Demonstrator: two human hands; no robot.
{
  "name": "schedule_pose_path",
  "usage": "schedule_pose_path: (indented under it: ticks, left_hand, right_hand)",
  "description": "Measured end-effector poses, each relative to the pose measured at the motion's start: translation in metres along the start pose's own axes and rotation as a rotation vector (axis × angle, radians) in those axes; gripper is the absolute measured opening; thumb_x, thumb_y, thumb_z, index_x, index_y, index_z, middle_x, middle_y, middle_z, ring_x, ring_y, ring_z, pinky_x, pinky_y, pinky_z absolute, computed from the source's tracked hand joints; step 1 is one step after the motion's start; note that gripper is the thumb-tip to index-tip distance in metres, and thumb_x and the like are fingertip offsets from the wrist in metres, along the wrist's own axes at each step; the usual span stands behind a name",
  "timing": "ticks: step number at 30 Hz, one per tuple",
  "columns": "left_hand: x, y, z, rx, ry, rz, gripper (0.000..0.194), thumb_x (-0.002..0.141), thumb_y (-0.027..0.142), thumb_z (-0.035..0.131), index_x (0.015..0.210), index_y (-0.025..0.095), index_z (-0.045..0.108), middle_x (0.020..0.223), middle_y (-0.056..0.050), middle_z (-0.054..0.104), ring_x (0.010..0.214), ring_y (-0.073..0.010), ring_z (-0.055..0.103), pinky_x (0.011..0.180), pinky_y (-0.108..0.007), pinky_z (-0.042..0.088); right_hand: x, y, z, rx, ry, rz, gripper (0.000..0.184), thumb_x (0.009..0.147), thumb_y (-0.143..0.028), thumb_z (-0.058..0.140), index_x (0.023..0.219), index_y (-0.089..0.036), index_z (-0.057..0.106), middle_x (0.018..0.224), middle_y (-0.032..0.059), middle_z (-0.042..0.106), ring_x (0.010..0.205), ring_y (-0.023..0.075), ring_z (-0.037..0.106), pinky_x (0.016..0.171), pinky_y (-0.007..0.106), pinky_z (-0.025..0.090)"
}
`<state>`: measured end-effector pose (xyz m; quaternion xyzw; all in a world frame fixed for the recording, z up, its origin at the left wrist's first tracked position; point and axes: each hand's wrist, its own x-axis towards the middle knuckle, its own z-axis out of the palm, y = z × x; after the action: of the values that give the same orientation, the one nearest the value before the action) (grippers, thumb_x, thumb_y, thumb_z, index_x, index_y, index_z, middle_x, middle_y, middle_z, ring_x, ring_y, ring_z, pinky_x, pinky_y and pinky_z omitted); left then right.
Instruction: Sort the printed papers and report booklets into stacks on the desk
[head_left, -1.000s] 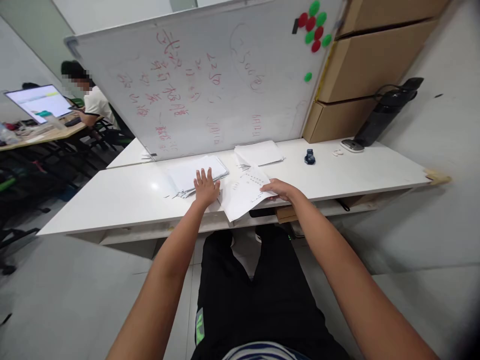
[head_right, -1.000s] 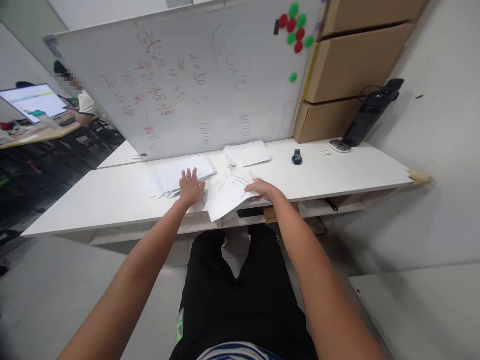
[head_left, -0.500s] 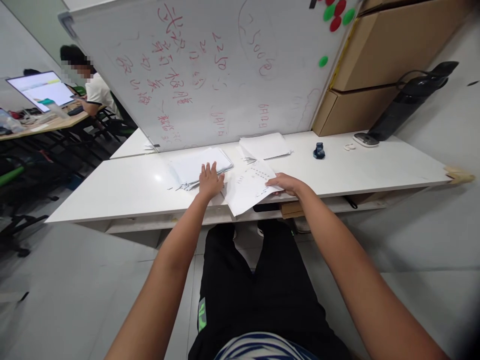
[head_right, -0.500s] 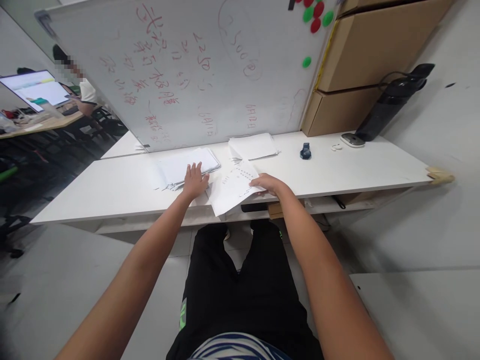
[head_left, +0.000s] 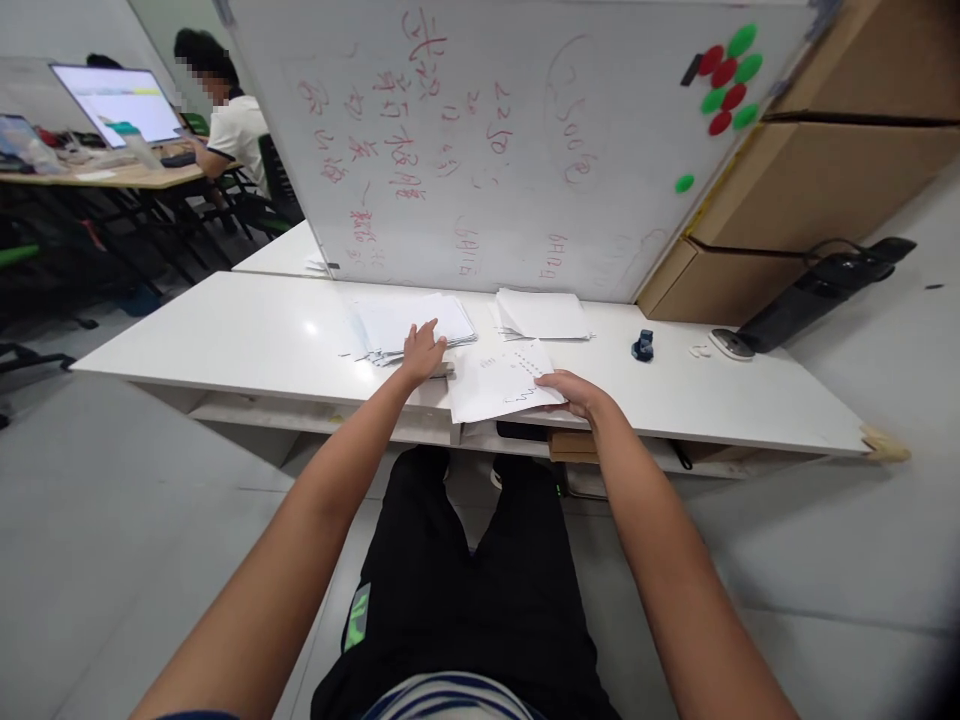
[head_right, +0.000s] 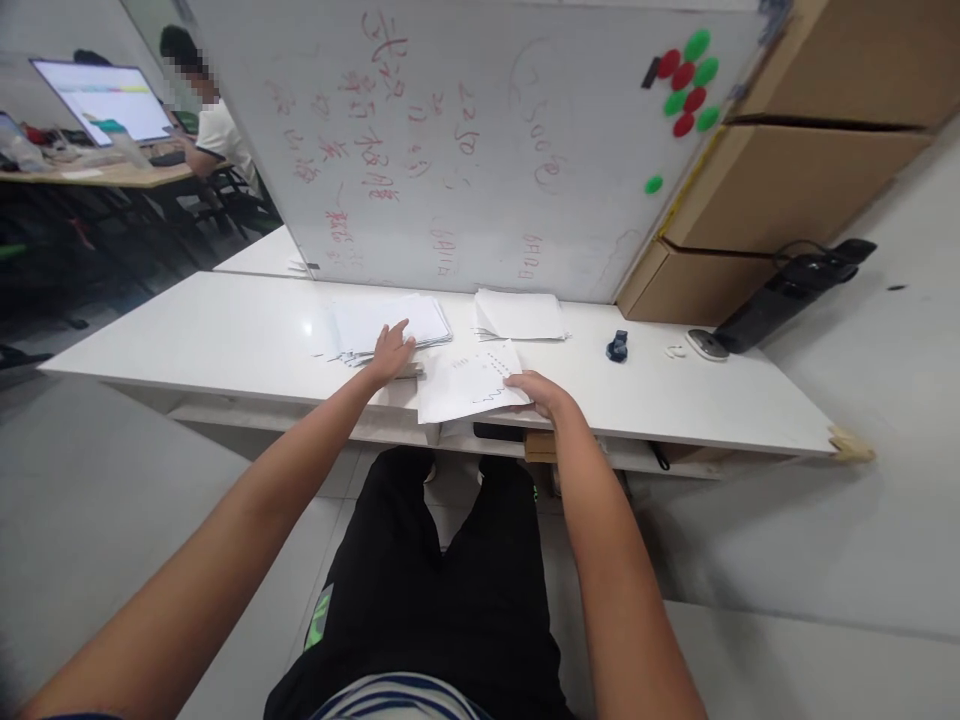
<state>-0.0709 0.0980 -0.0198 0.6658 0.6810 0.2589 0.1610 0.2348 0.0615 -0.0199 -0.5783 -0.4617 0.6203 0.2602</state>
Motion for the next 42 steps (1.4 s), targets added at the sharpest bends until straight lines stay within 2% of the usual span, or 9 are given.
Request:
schedule_pose_path:
  ticks: [9, 18, 25, 28, 31, 34, 36, 39, 42]
  left_hand:
    - [-0.006, -0.001, 0.000, 0.142, -0.061, 0.071, 0.078, 0.084, 0.047, 0.047, 0.150, 0.015, 0.022, 0.158, -0.012, 0.023, 0.147, -0.0367, 0.004, 0.118, -0.054, 0.008]
    - [-0.006, -0.001, 0.006, 0.203, -0.063, 0.116, 0.070, 0.089, 0.045, 0.042, 0.150, 0.016, 0.021, 0.157, -0.013, 0.022, 0.147, -0.0346, 0.003, 0.117, -0.054, 0.008]
    - [-0.009, 0.005, 0.016, 0.300, -0.102, 0.207, 0.056, 0.094, 0.031, 0.034, 0.148, 0.023, 0.030, 0.158, -0.007, 0.022, 0.148, -0.0313, 0.002, 0.115, -0.062, -0.002]
    - [-0.009, 0.003, 0.015, 0.284, -0.114, 0.188, 0.054, 0.094, 0.032, 0.034, 0.147, 0.022, 0.032, 0.157, -0.009, 0.025, 0.148, -0.0322, 0.004, 0.114, -0.063, 0.003]
    - [-0.012, 0.001, 0.012, 0.235, -0.040, 0.204, 0.051, 0.092, 0.032, 0.038, 0.142, 0.021, 0.041, 0.152, -0.008, 0.035, 0.146, -0.0314, 0.014, 0.117, -0.057, 0.013]
    - [-0.019, 0.003, 0.003, 0.077, 0.055, 0.183, 0.042, 0.091, 0.032, 0.041, 0.129, 0.020, 0.054, 0.135, -0.007, 0.056, 0.133, -0.0273, 0.040, 0.110, -0.043, 0.035]
    - [-0.025, 0.007, -0.008, -0.057, 0.104, 0.139, 0.038, 0.094, 0.033, 0.034, 0.117, 0.020, 0.061, 0.122, -0.005, 0.064, 0.118, -0.0229, 0.055, 0.099, -0.035, 0.045]
    - [-0.039, 0.010, -0.026, -0.100, 0.219, 0.150, 0.042, 0.097, 0.036, 0.026, 0.106, 0.020, 0.064, 0.113, -0.005, 0.068, 0.108, -0.0204, 0.060, 0.094, -0.032, 0.047]
    - [-0.055, 0.001, -0.032, 0.041, 0.258, 0.194, 0.038, 0.096, 0.042, 0.035, 0.107, 0.021, 0.065, 0.113, -0.007, 0.068, 0.110, -0.0242, 0.059, 0.099, -0.038, 0.043]
  right_hand:
    - [-0.004, 0.002, -0.001, -0.039, -0.072, -0.004, 0.044, 0.066, -0.026, 0.077, 0.107, -0.019, 0.066, 0.114, 0.0074, 0.070, 0.098, 0.0201, 0.065, 0.078, 0.029, 0.054]
    - [-0.004, 0.000, 0.003, -0.060, -0.071, -0.016, 0.039, 0.065, -0.024, 0.081, 0.101, -0.017, 0.068, 0.110, 0.0084, 0.071, 0.094, 0.0196, 0.066, 0.084, 0.032, 0.053]
    - [0.003, 0.004, 0.001, -0.030, -0.091, -0.045, 0.038, 0.062, -0.020, 0.082, 0.098, -0.014, 0.069, 0.113, 0.0106, 0.070, 0.100, 0.0225, 0.065, 0.088, 0.033, 0.052]
    - [-0.001, 0.002, 0.002, -0.071, -0.064, -0.010, 0.040, 0.063, -0.023, 0.081, 0.100, -0.016, 0.069, 0.110, 0.0087, 0.071, 0.098, 0.0213, 0.065, 0.086, 0.033, 0.052]
    - [-0.004, 0.001, 0.005, -0.105, -0.035, -0.004, 0.042, 0.063, -0.026, 0.081, 0.102, -0.017, 0.068, 0.111, 0.0082, 0.071, 0.099, 0.0213, 0.064, 0.085, 0.033, 0.052]
    - [-0.003, -0.001, 0.007, -0.132, 0.008, 0.004, 0.042, 0.061, -0.026, 0.081, 0.100, -0.018, 0.067, 0.114, 0.0086, 0.070, 0.100, 0.0221, 0.063, 0.083, 0.033, 0.052]
    - [-0.004, -0.002, 0.007, -0.154, 0.032, 0.011, 0.040, 0.061, -0.024, 0.080, 0.098, -0.017, 0.066, 0.111, 0.0100, 0.071, 0.099, 0.0231, 0.064, 0.082, 0.033, 0.053]
    - [-0.017, 0.006, 0.005, -0.198, 0.173, -0.077, 0.040, 0.063, -0.024, 0.076, 0.100, -0.015, 0.066, 0.110, 0.0120, 0.071, 0.100, 0.0255, 0.065, 0.084, 0.036, 0.053]
    - [-0.043, 0.027, 0.000, -0.205, 0.460, -0.310, 0.042, 0.070, -0.032, 0.070, 0.108, -0.016, 0.064, 0.119, 0.0106, 0.068, 0.112, 0.0256, 0.062, 0.096, 0.037, 0.049]
